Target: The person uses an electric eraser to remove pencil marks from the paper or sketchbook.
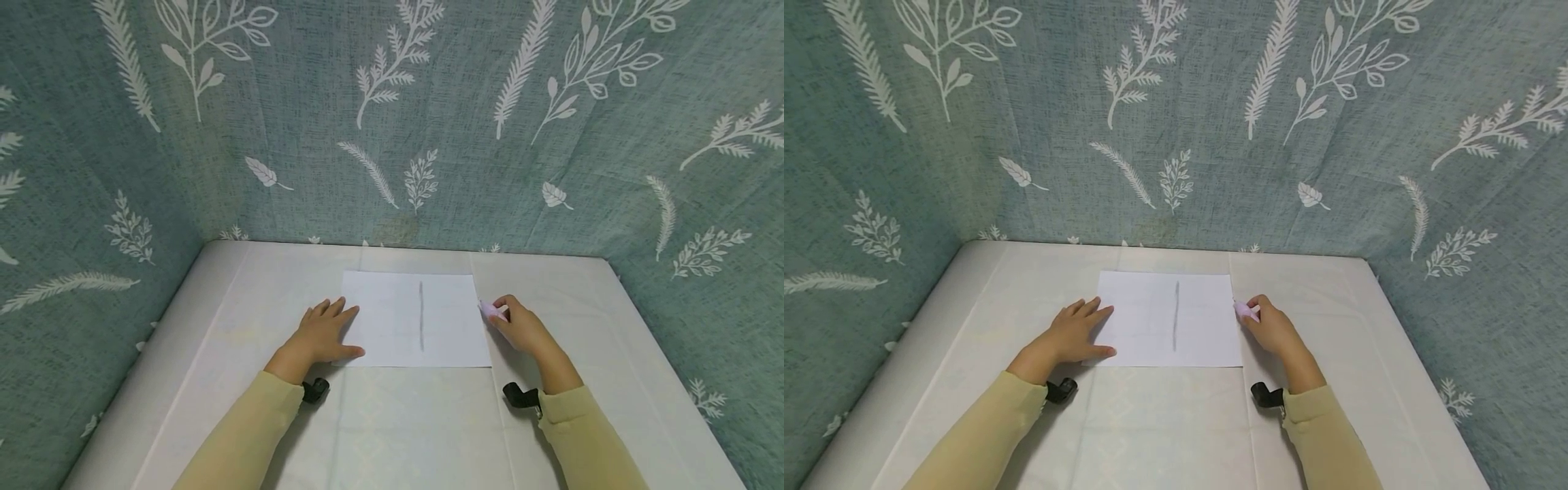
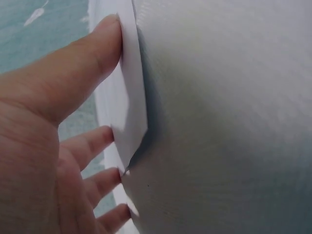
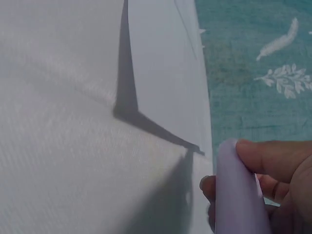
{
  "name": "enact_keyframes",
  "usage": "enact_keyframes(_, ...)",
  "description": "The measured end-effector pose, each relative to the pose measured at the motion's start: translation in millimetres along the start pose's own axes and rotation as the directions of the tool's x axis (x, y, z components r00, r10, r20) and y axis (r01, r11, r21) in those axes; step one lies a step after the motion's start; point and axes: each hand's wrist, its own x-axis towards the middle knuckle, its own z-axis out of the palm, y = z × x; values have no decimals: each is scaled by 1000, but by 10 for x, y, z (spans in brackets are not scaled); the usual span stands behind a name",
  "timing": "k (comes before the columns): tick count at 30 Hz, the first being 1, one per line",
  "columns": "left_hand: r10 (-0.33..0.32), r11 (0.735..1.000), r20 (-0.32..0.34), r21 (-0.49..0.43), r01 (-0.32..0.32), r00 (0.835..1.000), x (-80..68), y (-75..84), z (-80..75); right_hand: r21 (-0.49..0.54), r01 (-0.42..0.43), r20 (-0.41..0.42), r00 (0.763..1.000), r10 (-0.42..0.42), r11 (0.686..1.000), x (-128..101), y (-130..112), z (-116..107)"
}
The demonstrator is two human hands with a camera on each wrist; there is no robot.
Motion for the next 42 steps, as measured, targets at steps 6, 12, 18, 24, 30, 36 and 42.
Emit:
enact_keyframes(6, -9, 1000, 5, -2, 9, 1000, 5, 23, -9, 13, 8, -20, 1000, -7, 1000, -39, -16, -1)
enact_keyframes(12, -9, 1000, 8, 5, 9, 1000, 12, 19, -3, 81, 38, -38, 999, -35, 996, -62, -5, 18)
enact_keyframes(18, -14, 1000, 10, 5, 14, 1000, 19, 21, -2, 129, 123, -86, 990, -113, 984, -89, 9, 74)
enact_keyframes(24, -27, 1000, 12, -3, 27, 1000, 27, 26, 4, 126, 153, -95, 985, -142, 980, -129, -52, 74)
enact_keyframes(30, -25, 1000, 17, 2, 25, 1000, 19, 41, -12, 91, 187, -57, 982, -182, 978, -160, -141, 63)
enact_keyframes(36, -24, 1000, 31, 15, 23, 999, 24, 43, -24, 70, 236, 22, 971, -238, 969, -172, -227, 57)
enact_keyframes(42, -24, 999, 48, 26, 23, 999, 43, 28, -29, 89, 282, 63, 956, -288, 955, -168, -303, 77)
